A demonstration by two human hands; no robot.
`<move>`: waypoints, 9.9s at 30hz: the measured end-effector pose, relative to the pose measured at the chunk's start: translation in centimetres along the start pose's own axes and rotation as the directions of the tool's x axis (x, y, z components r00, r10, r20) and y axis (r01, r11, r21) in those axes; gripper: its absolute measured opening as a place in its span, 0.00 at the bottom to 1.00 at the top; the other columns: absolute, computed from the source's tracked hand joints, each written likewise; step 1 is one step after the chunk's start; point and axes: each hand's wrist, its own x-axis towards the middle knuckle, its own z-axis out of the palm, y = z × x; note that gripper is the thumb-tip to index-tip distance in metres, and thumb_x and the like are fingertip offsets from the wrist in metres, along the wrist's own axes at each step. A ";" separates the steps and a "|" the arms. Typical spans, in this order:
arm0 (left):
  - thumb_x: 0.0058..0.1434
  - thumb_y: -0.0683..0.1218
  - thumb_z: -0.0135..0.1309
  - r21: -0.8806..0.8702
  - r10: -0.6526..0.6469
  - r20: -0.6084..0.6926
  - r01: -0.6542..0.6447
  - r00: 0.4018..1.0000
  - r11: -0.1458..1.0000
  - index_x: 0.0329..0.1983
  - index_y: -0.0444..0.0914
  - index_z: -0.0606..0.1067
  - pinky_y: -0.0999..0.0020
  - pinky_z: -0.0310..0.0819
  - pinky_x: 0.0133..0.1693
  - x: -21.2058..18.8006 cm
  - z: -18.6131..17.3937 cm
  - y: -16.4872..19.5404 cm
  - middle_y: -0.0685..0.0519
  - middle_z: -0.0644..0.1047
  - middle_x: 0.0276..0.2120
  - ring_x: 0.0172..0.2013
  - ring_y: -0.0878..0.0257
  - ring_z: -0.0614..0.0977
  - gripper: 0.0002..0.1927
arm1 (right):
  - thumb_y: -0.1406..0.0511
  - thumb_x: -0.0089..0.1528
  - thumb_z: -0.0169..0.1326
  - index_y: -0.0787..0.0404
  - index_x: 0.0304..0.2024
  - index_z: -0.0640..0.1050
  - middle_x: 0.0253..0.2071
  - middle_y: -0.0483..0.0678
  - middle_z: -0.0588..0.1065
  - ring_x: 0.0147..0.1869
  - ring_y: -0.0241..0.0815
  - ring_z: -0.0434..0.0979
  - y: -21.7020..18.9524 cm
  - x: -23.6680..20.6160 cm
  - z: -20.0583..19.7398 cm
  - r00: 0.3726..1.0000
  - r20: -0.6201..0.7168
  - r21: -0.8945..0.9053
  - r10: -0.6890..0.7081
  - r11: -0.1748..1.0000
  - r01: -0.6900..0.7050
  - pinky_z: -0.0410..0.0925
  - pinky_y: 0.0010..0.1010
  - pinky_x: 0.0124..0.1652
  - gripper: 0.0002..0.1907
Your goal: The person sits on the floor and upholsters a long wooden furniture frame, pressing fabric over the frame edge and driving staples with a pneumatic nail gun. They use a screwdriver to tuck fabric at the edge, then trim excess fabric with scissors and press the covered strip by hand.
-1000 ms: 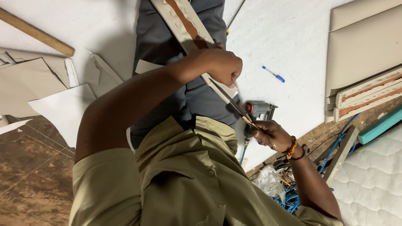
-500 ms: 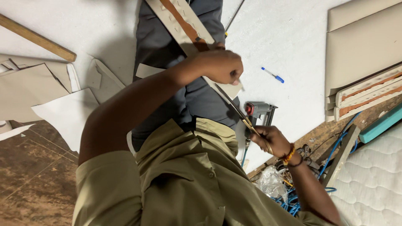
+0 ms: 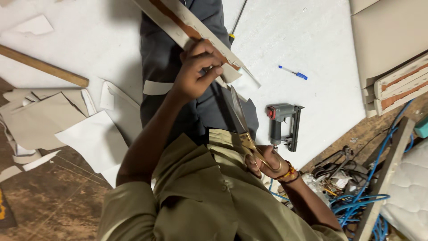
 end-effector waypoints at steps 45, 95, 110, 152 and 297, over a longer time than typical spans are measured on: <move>0.58 0.51 0.64 0.499 0.118 0.399 -0.323 0.909 0.804 0.61 0.38 0.74 0.39 0.57 0.59 3.7 -2.6 -1.5 0.50 0.75 0.60 0.63 0.45 0.73 0.29 | 0.48 0.63 0.61 0.65 0.30 0.76 0.20 0.52 0.75 0.22 0.45 0.79 -7.3 13.9 -10.0 0.384 -0.737 -0.665 -0.556 0.696 -0.270 0.72 0.36 0.25 0.26; 0.67 0.42 0.56 0.792 0.392 0.370 -0.507 0.842 0.341 0.53 0.37 0.77 0.38 0.62 0.58 -5.9 1.2 1.0 0.47 0.77 0.55 0.58 0.52 0.78 0.12 | 0.56 0.66 0.58 0.67 0.46 0.80 0.28 0.47 0.76 0.30 0.33 0.73 -7.8 12.9 3.5 0.627 -0.364 -0.809 -0.688 0.568 0.153 0.68 0.26 0.32 0.19; 0.68 0.44 0.54 0.839 0.408 0.277 -0.426 0.870 0.338 0.52 0.41 0.78 0.44 0.50 0.60 -7.9 2.4 -2.8 0.53 0.78 0.55 0.59 0.57 0.79 0.11 | 0.57 0.65 0.60 0.65 0.32 0.77 0.22 0.53 0.74 0.23 0.44 0.71 -7.4 15.9 3.1 0.635 -0.391 -0.834 -0.666 0.548 0.060 0.65 0.35 0.28 0.17; 0.64 0.47 0.60 0.467 0.187 0.384 -0.365 0.904 0.805 0.44 0.43 0.77 0.52 0.60 0.51 -6.1 5.4 9.6 0.53 0.75 0.43 0.46 0.58 0.79 0.08 | 0.70 0.62 0.66 0.66 0.44 0.82 0.37 0.51 0.77 0.40 0.45 0.75 -5.5 2.7 5.7 0.331 -0.047 -0.955 -0.943 0.139 0.261 0.67 0.34 0.40 0.09; 0.50 0.48 0.68 0.729 0.098 0.155 -0.181 0.983 0.660 0.66 0.43 0.72 0.57 0.81 0.54 -5.0 -14.9 29.9 0.44 0.76 0.60 0.57 0.48 0.82 0.37 | 0.70 0.69 0.53 0.65 0.37 0.74 0.29 0.47 0.67 0.36 0.41 0.67 -19.5 12.8 25.4 0.363 0.438 -0.472 -0.823 0.133 0.872 0.63 0.32 0.39 0.05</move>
